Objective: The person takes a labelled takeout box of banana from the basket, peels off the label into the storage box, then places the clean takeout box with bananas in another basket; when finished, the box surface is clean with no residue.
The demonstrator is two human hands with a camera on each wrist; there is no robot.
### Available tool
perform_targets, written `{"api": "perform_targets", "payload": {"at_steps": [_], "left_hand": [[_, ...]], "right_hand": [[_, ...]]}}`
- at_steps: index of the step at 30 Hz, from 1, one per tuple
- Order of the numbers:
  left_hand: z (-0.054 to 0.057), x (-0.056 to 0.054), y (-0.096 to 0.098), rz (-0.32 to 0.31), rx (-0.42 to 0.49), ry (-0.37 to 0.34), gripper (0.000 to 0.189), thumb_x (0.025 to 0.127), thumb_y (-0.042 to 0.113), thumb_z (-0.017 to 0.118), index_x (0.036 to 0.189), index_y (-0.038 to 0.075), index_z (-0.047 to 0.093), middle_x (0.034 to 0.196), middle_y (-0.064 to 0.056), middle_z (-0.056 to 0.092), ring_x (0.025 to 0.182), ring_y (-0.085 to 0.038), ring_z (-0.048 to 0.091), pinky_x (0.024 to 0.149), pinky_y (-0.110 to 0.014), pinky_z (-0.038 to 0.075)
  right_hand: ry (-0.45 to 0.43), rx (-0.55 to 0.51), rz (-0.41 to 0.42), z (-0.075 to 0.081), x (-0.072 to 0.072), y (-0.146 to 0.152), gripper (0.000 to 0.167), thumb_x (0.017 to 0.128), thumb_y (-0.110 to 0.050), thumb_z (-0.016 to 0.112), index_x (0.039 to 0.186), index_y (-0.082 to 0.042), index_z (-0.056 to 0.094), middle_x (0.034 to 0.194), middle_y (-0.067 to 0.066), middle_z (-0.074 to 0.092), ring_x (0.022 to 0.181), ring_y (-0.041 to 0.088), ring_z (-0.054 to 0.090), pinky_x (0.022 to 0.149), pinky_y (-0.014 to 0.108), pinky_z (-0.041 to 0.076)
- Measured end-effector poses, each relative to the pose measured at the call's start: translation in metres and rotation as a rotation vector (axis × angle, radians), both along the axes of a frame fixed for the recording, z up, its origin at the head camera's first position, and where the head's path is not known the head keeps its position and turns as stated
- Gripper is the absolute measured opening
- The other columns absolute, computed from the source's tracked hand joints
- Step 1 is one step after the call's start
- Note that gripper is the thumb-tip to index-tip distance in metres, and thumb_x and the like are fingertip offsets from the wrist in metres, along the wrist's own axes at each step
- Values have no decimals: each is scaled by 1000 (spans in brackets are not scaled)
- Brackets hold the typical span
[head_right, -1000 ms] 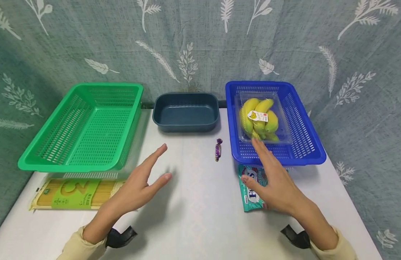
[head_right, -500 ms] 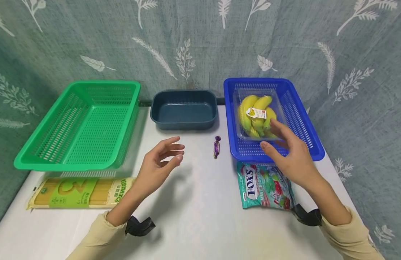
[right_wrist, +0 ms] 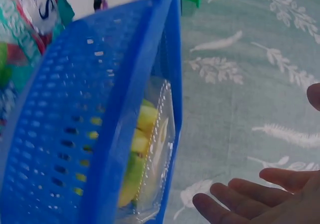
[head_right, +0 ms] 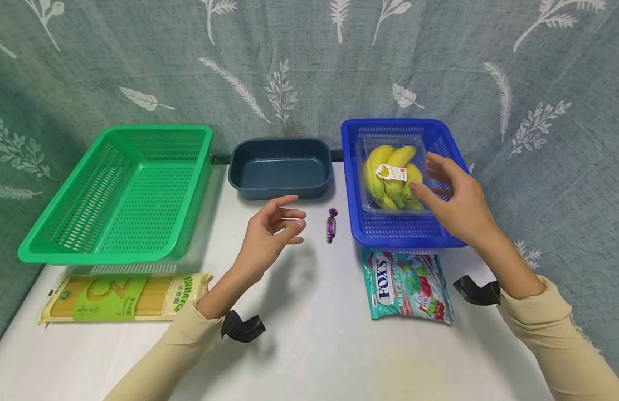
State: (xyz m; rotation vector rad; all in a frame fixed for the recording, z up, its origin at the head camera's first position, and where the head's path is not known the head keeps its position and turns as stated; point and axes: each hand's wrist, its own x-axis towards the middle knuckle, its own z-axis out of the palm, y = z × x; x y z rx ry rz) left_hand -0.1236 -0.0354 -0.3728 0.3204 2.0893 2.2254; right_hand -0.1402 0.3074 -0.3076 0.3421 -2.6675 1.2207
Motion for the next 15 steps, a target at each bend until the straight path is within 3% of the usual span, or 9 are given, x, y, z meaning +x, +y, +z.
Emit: {"api": "perform_targets", "payload": {"at_steps": [6, 10, 13, 15], "left_hand": [[-1, -7, 15, -6, 1, -39, 51, 91, 5, 73, 138, 10, 54, 116, -12, 65, 104, -24, 67, 78, -36, 60], [1, -14, 26, -5, -10, -60, 52, 91, 2, 72, 139, 8, 54, 119, -14, 63, 108, -25, 65, 78, -35, 59], [3, -19, 32, -2, 0, -81, 51, 91, 2, 71, 138, 8, 54, 120, -14, 62, 108, -26, 65, 79, -35, 59], [3, -22, 35, -4, 6, -95, 51, 92, 3, 71, 139, 9, 53, 120, -14, 62, 108, -26, 65, 79, -35, 59]], "right_hand": [[-73, 38, -36, 10, -16, 3, 60, 100, -30, 62, 153, -15, 41, 150, 17, 46, 134, 38, 45, 95, 17, 43], [-125, 44, -49, 16, -26, 7, 63, 101, -35, 60, 155, -13, 37, 151, 21, 44, 135, 42, 43, 105, 42, 43], [-157, 53, -51, 19, -35, 8, 67, 101, -40, 58, 157, -13, 33, 152, 22, 41, 137, 43, 39, 105, 62, 36], [-174, 57, -52, 21, -40, 7, 70, 100, -43, 57, 158, -13, 31, 153, 23, 39, 138, 43, 38, 104, 65, 34]]}}
